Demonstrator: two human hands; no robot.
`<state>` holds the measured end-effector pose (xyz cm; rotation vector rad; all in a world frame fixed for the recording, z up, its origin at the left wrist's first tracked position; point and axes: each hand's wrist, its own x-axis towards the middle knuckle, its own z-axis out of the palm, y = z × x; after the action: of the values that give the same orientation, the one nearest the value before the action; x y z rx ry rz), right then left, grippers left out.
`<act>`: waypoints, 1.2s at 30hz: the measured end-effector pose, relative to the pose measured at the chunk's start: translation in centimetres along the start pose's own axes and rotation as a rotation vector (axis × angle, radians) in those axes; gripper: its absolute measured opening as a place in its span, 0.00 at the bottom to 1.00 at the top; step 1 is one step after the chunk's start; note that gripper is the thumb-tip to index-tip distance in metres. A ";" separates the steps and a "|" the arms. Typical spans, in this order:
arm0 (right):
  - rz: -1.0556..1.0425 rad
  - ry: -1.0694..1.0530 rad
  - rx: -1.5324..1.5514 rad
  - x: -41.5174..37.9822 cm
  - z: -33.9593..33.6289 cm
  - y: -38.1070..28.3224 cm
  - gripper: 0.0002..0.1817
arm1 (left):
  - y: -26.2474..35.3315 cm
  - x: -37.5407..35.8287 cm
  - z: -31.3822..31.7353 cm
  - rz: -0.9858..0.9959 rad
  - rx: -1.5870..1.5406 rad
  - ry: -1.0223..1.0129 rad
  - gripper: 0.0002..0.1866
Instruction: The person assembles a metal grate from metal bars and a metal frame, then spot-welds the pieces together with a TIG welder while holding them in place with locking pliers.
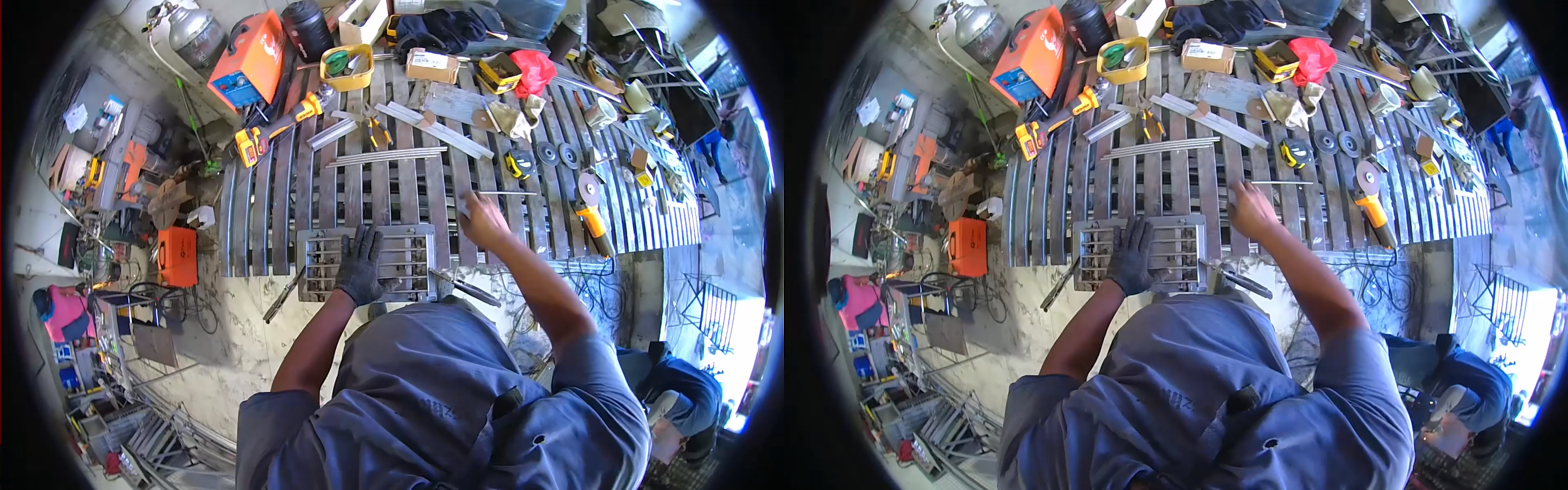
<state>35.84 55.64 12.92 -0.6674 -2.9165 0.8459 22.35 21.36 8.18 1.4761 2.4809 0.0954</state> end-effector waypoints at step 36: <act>0.041 -0.165 -0.275 34.3 10.2 -7.4 0.31 | -1.0 0.6 -0.1 -0.045 -0.143 0.030 0.69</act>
<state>0.28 59.04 5.05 -0.7061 -3.2147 0.5297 21.20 21.44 8.01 1.3691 2.4723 0.2830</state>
